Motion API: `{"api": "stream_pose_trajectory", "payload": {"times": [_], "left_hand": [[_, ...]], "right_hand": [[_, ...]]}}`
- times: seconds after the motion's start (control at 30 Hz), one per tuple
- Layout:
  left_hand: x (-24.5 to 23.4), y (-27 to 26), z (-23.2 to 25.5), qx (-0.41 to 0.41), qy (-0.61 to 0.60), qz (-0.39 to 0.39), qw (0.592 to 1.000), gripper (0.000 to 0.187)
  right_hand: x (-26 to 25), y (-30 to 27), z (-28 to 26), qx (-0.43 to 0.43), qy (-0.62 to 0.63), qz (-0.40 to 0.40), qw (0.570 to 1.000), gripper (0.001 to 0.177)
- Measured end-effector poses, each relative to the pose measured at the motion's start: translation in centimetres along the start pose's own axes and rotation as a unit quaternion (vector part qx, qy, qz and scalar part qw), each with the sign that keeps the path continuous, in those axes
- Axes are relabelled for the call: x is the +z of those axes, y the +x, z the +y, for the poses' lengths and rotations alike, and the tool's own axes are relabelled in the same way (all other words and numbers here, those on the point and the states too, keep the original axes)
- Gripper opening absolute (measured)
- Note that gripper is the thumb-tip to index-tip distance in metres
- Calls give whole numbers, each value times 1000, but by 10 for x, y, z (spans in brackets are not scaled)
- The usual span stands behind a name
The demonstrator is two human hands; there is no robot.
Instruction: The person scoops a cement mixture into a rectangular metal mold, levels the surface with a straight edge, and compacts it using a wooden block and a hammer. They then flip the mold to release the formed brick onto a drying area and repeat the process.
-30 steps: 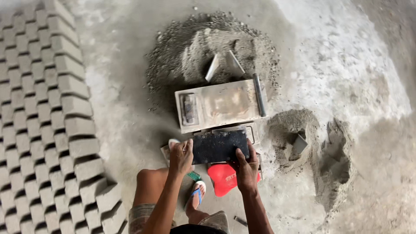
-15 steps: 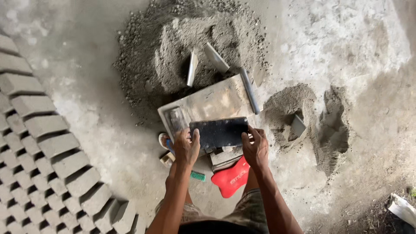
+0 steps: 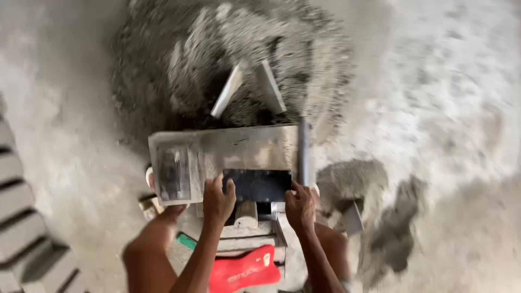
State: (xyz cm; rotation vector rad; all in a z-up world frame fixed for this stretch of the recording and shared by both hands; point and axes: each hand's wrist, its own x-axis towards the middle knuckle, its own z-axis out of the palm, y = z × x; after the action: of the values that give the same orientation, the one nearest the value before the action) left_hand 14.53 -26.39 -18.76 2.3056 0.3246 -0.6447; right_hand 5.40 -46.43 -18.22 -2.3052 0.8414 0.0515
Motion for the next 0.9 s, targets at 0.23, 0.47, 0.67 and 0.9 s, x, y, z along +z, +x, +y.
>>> {"api": "stream_pose_trajectory", "payload": {"times": [0.23, 0.47, 0.67, 0.9], "left_hand": [[66, 66, -45, -11, -20, 12, 1000, 47], [76, 71, -73, 32, -36, 4, 999, 53], [62, 51, -95, 178, 26, 82, 980, 26], [35, 20, -87, 248, 56, 52, 966, 29]], "right_hand": [[110, 63, 59, 48, 51, -53, 996, 34], [110, 59, 40, 52, 33, -19, 998, 33], [85, 28, 25, 24, 15, 28, 999, 30], [105, 26, 40, -87, 70, 32, 993, 48]]}}
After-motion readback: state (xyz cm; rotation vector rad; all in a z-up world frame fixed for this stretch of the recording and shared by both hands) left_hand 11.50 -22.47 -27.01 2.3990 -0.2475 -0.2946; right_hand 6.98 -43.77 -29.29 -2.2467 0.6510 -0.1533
